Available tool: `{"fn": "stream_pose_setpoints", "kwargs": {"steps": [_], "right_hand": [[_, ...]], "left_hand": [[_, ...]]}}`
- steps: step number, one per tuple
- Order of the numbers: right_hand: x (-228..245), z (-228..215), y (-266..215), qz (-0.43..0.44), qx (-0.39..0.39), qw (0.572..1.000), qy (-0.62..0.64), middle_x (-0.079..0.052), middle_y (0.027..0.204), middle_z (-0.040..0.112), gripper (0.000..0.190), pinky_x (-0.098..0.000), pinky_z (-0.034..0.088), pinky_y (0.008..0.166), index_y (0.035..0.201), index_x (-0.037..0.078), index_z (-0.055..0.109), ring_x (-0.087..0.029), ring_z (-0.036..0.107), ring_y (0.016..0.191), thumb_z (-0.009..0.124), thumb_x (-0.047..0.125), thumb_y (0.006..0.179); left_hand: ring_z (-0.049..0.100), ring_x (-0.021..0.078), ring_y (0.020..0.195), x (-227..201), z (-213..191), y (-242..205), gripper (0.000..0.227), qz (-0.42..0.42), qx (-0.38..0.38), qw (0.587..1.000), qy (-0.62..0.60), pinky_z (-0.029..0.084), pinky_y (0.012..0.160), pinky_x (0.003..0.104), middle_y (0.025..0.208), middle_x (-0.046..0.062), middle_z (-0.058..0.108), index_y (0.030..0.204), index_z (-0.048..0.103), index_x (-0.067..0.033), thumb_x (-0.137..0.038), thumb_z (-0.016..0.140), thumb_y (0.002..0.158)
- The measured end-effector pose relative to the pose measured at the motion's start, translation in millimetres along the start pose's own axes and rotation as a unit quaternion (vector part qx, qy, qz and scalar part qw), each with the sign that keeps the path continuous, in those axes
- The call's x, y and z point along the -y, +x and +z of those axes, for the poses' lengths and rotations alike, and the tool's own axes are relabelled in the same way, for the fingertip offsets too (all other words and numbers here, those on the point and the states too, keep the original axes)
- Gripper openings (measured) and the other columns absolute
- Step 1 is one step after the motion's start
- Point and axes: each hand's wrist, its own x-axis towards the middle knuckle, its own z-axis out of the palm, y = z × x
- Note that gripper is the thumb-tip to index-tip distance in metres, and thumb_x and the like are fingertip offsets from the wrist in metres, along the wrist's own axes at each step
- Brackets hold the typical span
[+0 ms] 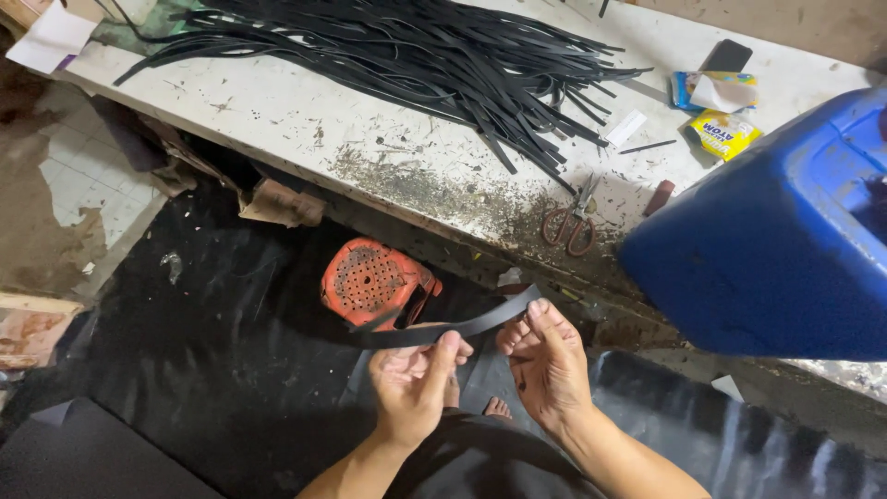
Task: The person repeatedly presses black rubber strips through a small manual machine on a blue container, then stretches and hangs them on a wall rack using colorful clothespins. The process is repeated for multiple strips.
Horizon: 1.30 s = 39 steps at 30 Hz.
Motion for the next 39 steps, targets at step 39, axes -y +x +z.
{"fn": "stream_pose_setpoints", "kwargs": {"steps": [39], "right_hand": [[-17.9,7.4,-1.1,0.07,0.023,0.997,-0.002,0.0,0.066,0.054,0.016,-0.0269,0.041,0.055,0.087,0.013,0.058,-0.014,0.049,0.058,0.072,0.017,0.094]], "left_hand": [[0.076,0.0328,0.075,74.1,-19.1,-44.0,0.054,0.048,-0.06,0.992,-0.103,0.068,0.073,0.043,0.09,0.032,0.074,0.118,0.038,-0.024,0.013,0.065,0.091]]}}
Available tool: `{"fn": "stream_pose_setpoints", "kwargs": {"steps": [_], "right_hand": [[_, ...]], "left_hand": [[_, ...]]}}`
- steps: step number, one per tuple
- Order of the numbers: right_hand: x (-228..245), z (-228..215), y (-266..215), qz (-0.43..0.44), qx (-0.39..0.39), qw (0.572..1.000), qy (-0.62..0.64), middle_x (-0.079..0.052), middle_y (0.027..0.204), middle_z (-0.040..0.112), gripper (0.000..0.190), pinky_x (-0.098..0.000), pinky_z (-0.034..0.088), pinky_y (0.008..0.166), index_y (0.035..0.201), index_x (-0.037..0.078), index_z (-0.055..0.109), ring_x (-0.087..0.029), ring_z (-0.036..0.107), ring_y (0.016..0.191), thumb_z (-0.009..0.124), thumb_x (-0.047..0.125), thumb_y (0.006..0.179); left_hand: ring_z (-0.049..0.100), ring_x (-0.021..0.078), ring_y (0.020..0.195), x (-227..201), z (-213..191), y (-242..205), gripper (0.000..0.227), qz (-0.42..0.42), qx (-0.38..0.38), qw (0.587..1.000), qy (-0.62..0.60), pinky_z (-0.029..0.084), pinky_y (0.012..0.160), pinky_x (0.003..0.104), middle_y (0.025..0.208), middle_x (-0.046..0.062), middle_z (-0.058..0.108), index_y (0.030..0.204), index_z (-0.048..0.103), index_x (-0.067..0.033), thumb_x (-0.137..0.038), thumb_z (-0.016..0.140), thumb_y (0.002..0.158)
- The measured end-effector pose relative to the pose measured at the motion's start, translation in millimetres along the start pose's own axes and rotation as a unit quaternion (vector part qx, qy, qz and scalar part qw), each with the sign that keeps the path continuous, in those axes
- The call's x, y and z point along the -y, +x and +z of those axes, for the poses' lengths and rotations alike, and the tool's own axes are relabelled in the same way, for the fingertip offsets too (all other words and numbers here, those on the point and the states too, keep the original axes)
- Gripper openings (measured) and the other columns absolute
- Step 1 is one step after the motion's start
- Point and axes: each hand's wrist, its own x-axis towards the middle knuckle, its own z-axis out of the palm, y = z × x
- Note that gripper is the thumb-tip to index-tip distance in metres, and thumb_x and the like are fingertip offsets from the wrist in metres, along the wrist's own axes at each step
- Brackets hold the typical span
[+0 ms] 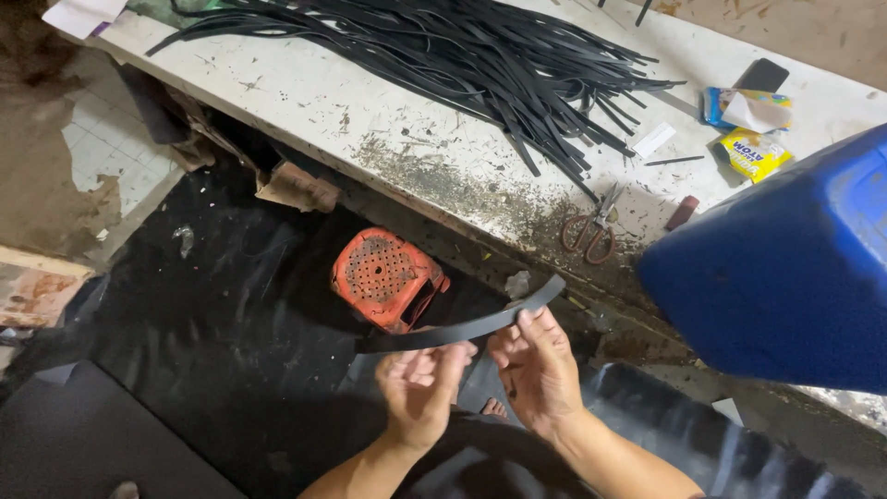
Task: The person repeatedly presses black rubber strips through a small manual machine on a blue container, then stretches and hangs them on a wall rack using colorful clothespins. The process is repeated for multiple strips.
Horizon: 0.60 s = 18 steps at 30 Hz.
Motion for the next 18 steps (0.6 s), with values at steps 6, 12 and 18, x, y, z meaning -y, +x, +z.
{"fn": "stream_pose_setpoints", "kwargs": {"steps": [6,12,18], "right_hand": [[1.2,6.6,-2.3,-0.078,0.062,0.995,-0.032,-0.005,0.065,0.061,0.017,-0.0324,0.043,0.055,0.084,0.006,0.06,-0.017,0.052,0.054,0.07,0.015,0.095],[-4.1,-0.1,-3.1,-0.084,0.055,0.992,-0.079,-0.01,0.06,0.062,0.016,-0.0362,0.046,0.06,0.085,0.005,0.061,-0.022,0.056,0.057,0.07,0.013,0.096],[16.8,-1.8,8.1,-0.098,0.019,0.99,-0.097,-0.006,0.063,0.062,0.016,-0.0323,0.042,0.058,0.084,0.007,0.064,-0.018,0.055,0.056,0.072,0.017,0.094]], "left_hand": [[0.079,0.0214,0.07,-42.0,30.0,24.5,0.005,-0.013,-0.025,0.998,0.047,0.068,0.065,0.03,0.08,0.019,0.079,0.091,0.072,-0.0027,0.001,0.069,0.093],[0.078,0.0217,0.072,-44.0,32.3,23.8,0.014,-0.082,-0.039,0.996,0.024,0.065,0.066,0.031,0.081,0.019,0.079,0.078,0.071,-0.0017,0.002,0.071,0.091],[0.076,0.02,0.06,-52.5,14.5,25.1,0.016,-0.038,-0.076,0.993,0.081,0.063,0.049,0.028,0.074,0.017,0.077,0.077,0.07,-0.0009,0.0,0.069,0.093]]}}
